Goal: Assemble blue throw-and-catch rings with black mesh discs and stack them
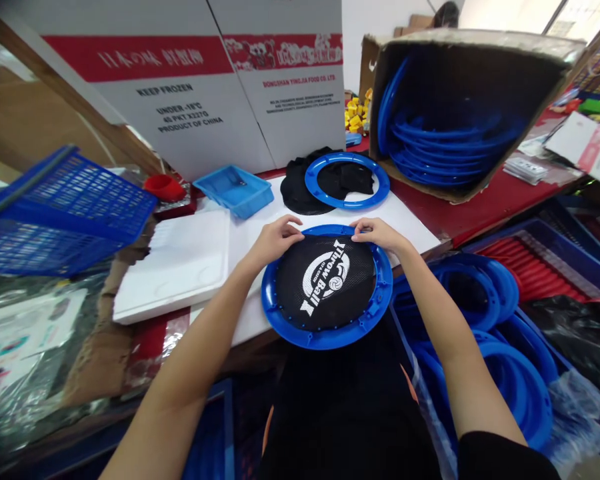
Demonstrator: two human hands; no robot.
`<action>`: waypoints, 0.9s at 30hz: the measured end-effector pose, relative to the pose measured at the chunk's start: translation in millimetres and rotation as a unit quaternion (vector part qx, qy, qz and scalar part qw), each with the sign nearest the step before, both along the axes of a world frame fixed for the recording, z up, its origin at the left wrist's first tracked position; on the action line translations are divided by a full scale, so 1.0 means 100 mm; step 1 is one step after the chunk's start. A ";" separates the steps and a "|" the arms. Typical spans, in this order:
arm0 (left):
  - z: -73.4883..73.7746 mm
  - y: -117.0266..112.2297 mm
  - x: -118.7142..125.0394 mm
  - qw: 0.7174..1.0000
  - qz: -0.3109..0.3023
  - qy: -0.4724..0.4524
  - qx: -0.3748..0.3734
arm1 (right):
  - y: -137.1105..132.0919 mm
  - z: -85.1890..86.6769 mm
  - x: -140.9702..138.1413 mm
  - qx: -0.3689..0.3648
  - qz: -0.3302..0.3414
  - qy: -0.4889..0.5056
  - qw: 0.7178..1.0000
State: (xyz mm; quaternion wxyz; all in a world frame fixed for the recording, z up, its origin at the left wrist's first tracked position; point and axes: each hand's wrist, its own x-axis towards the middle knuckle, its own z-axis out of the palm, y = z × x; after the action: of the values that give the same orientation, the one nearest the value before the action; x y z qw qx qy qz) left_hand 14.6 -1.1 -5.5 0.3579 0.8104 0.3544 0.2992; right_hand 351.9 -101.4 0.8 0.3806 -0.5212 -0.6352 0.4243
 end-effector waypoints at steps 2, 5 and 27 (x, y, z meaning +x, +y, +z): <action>-0.01 0.02 -0.02 0.999 0.000 -0.026 -0.037 | -0.01 -0.03 -0.01 0.017 0.000 -0.007 1.000; -0.02 0.04 -0.02 0.998 0.011 -0.029 -0.050 | -0.01 -0.11 0.00 0.028 -0.005 -0.011 1.000; 0.09 -0.03 0.02 0.989 -0.018 0.106 0.101 | 0.03 -0.11 -0.05 0.112 0.008 -0.141 0.984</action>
State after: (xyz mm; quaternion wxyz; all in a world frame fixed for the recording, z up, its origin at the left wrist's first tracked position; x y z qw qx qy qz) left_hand 16.3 -4.5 3.1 0.2394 0.8760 0.3436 0.2391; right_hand 346.7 -98.7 -9.9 0.3399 -0.5249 -0.7302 0.2753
